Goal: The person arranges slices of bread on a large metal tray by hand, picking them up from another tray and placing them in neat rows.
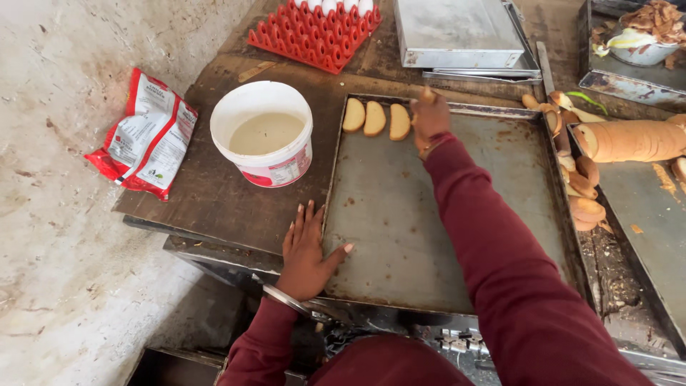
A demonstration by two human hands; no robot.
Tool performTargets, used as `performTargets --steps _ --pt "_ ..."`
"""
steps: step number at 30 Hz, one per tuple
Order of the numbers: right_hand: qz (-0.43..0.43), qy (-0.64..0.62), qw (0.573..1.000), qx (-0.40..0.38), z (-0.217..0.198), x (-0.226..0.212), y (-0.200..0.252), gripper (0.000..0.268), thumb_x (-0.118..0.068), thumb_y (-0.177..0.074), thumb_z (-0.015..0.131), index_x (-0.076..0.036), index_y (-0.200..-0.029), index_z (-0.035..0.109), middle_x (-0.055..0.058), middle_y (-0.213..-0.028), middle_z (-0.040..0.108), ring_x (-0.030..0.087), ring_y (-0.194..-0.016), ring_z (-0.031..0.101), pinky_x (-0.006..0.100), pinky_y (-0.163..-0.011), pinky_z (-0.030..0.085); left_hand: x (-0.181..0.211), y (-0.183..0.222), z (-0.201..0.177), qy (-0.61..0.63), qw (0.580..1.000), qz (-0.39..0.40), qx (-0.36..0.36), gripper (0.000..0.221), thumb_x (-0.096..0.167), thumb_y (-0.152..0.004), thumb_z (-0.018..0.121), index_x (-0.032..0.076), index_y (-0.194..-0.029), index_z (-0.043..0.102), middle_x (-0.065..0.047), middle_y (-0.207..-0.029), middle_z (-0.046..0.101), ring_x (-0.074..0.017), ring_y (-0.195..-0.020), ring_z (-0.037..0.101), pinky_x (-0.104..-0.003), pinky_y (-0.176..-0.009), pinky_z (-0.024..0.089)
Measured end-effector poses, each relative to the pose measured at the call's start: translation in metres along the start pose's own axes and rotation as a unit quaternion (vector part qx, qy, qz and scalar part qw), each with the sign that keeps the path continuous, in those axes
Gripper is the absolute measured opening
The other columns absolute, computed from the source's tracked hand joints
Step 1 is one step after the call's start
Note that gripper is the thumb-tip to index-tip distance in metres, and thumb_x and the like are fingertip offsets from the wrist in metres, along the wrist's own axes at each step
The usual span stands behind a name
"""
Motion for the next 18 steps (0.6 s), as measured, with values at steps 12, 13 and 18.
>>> performTargets --steps 12,13,18 --pt "0.067 0.068 0.990 -0.107 -0.011 -0.042 0.034 0.051 -0.026 -0.083 0.077 -0.003 -0.126 0.063 0.012 -0.108 0.073 0.026 -0.095 0.075 0.041 -0.077 0.062 -0.002 0.000 0.002 -0.003 1.000 -0.002 -0.012 0.095 0.053 -0.089 0.067 0.003 -0.158 0.025 -0.020 -0.170 0.012 -0.0355 -0.158 0.002 -0.052 -0.122 0.003" --pt "0.014 0.174 0.981 -0.080 -0.020 -0.049 0.029 0.053 -0.032 -0.083 0.081 -0.003 -0.125 0.065 0.017 -0.107 0.075 0.030 -0.096 0.077 0.041 -0.083 0.061 -0.002 0.000 0.002 -0.006 1.000 -0.001 -0.007 0.096 0.053 -0.088 0.066 0.003 -0.158 0.025 -0.020 -0.169 0.013 -0.0352 -0.158 0.003 -0.052 -0.122 0.003" --pt "-0.145 0.348 0.926 -0.034 -0.042 -0.073 0.030 0.064 -0.038 -0.074 0.090 0.001 -0.119 0.065 0.026 -0.102 0.072 0.045 -0.097 0.068 0.049 -0.084 0.054 -0.004 -0.001 0.005 -0.017 1.000 0.001 -0.006 0.096 0.055 -0.088 0.066 0.003 -0.158 0.026 -0.021 -0.169 0.013 -0.0355 -0.158 0.005 -0.051 -0.122 0.005"
Point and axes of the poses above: each hand's wrist, its own y-axis away from the middle knuckle, its own z-axis out of the palm, x = y × z, the point moved 4 cm from there along -y, towards the middle knuckle
